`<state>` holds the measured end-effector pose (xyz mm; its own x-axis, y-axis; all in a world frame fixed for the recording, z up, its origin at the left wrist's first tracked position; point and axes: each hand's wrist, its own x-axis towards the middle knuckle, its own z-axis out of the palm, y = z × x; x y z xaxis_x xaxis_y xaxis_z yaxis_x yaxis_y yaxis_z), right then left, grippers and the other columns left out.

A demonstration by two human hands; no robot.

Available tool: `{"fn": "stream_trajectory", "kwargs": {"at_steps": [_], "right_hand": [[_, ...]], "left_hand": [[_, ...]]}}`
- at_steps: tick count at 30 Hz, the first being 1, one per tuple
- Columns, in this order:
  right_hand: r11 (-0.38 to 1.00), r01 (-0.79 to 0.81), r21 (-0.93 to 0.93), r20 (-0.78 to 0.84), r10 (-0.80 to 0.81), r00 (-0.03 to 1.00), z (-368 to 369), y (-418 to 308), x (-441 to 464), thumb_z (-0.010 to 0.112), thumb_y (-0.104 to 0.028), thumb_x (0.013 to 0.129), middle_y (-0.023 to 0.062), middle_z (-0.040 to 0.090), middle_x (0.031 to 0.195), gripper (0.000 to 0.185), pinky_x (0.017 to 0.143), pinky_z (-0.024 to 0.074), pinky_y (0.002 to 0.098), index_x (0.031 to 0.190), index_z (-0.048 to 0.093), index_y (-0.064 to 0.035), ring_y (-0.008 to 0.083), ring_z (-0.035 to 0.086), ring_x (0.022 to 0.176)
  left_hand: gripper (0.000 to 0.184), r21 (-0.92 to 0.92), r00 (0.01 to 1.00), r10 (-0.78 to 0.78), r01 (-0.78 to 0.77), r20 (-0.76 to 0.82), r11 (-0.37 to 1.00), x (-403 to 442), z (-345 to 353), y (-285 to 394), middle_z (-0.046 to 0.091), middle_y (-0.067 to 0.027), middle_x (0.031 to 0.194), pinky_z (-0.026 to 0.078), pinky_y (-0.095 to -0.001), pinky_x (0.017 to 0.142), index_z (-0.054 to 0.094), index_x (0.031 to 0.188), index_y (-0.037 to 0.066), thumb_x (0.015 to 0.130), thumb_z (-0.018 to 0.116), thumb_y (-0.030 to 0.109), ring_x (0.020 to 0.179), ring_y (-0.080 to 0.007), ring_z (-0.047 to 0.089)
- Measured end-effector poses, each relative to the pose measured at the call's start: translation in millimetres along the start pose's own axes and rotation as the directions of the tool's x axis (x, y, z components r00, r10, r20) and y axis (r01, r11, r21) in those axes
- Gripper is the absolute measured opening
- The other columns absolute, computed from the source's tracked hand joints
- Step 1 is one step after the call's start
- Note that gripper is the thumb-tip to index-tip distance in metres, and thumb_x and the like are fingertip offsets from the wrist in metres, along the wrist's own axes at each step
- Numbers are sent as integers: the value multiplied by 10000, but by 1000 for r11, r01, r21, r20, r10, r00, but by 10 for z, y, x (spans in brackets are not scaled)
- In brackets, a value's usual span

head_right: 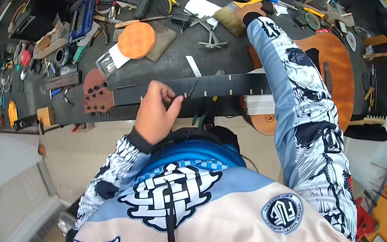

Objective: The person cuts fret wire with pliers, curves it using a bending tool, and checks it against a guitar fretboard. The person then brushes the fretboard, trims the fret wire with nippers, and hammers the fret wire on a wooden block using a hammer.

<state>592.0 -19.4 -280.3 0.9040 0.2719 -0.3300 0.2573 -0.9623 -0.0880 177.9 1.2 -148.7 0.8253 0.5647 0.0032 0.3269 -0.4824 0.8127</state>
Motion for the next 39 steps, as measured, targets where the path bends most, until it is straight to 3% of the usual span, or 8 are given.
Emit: {"fn": "stream_trajectory", "kwargs": {"at_steps": [9,14,15,16,18,20,32,39], "right_hand": [[990,-56,132,127,39,991,44,-101,103,673,-560,778,260,351,1420,938,1064,377,373,1368,374,105,358,502,1229],[648,-291,704,135,280,950,446,-105,781,821,-368,733,242,529,1294,990,1014,431,346,1401,267,109,311,561,1169],[514,-184,838,302,-155,941,226,-29,563,813,-362,759,209,612,1172,830,920,494,323,1320,415,103,269,634,1018],[154,-199,968,220,-138,966,85,3,273,771,-306,819,167,660,1075,592,808,528,304,1214,544,72,216,660,898],[332,-171,928,252,-217,943,-163,200,173,730,-226,866,122,666,1054,434,764,528,295,1165,589,56,187,657,882],[108,-107,988,144,-438,887,-611,354,-792,706,-163,884,101,665,1049,391,764,523,295,1179,579,60,169,651,880],[414,773,481,-565,-528,634,-545,581,-3133,753,-64,803,196,673,879,316,681,533,344,1069,588,-17,321,697,792],[565,674,476,-147,-705,694,-862,932,-3704,721,-46,803,191,681,871,310,677,535,352,1081,588,-9,336,695,789]], "left_hand": [[324,116,985,-96,113,-146,987,107,606,9,617,-136,758,491,-363,608,431,898,19,784,733,29,682,-287,633],[330,35,958,-221,231,-185,972,125,634,78,643,-124,699,506,-315,561,414,853,31,781,735,21,624,-245,669],[334,9,951,-245,251,-187,968,137,629,84,647,-128,699,509,-309,560,408,838,34,781,738,25,624,-230,676],[340,-19,946,-267,268,-185,963,143,616,91,652,-131,699,513,-302,559,403,823,36,782,740,29,624,-215,683],[343,-17,948,-272,273,-167,962,171,580,99,654,-133,701,512,-303,558,403,819,36,781,744,35,625,-210,683],[346,-23,947,-289,289,-143,957,143,567,91,656,-135,702,511,-304,558,403,814,36,780,748,40,626,-204,683],[505,30,995,-66,64,71,997,417,256,-248,600,-112,791,481,-400,703,460,905,19,659,874,172,781,-312,615],[517,44,996,-43,39,79,998,393,273,-322,586,-92,789,452,-425,743,471,921,41,659,875,228,808,-303,606]]}}
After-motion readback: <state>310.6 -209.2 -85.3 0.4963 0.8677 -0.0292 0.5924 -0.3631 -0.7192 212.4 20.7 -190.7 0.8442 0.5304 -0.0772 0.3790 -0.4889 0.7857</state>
